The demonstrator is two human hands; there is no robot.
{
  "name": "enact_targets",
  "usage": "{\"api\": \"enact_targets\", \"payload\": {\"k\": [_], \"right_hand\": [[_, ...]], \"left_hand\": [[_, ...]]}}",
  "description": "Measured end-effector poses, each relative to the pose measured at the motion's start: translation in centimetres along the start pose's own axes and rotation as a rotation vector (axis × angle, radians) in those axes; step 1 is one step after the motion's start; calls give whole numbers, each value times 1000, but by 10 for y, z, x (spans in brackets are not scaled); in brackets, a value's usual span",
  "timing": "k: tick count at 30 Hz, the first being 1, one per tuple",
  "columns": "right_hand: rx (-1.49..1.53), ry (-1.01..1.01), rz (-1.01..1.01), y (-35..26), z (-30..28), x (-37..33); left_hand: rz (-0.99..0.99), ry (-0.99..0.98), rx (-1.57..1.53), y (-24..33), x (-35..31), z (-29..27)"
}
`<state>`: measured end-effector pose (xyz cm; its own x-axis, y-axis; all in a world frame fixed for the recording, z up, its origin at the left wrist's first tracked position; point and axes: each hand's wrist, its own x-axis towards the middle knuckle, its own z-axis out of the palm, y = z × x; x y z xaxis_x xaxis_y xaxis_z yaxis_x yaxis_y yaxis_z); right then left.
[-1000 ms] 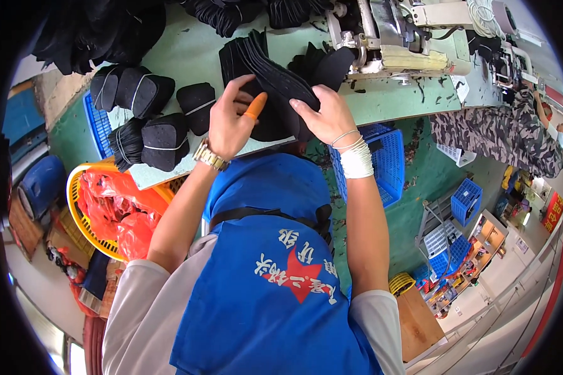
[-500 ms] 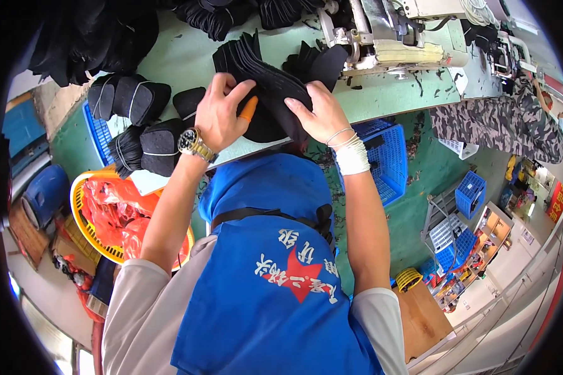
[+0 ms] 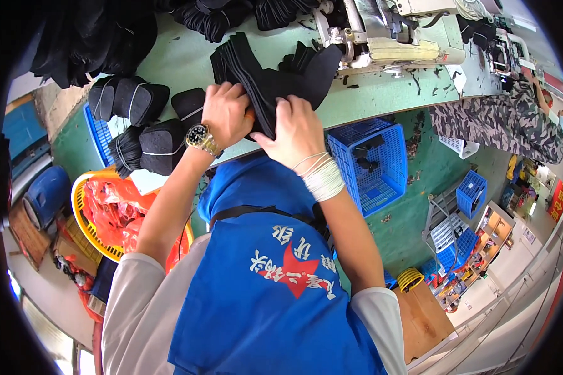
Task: The person sews and assembles black fabric components using an industrial sewing machine.
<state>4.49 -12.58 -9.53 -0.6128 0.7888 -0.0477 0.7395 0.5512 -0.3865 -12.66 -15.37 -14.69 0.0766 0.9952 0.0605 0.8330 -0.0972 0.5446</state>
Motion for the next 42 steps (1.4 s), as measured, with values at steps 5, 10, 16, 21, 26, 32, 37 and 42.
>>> {"api": "enact_targets", "payload": {"k": [5,10,16,21,26,32,37,42], "right_hand": [[46,109,151,-3,-7,-11],[458,356,-57,-14,-133,10],[665,685,-60,-10,-157,-12],[980,793,-92,-6,-167,-22],[718,834,-248,21,-181,-36],[860,822,-317,44,-205,-59],[448,604,-458,62,-224,-87],[629,580,-334,74,-238,-110]], "left_hand": [[-93,17,-498,9,9,3],[-284,-194,-1216,30,37,-21],[-156,194,-2146,100,71,-30],[-109,248,-2094,143,65,-47],[-36,441,-1972,192,52,-62],[14,449,-2183,215,62,-58],[-91,444,-2094,224,72,-40],[-24,439,-1845,260,57,-43]]}}
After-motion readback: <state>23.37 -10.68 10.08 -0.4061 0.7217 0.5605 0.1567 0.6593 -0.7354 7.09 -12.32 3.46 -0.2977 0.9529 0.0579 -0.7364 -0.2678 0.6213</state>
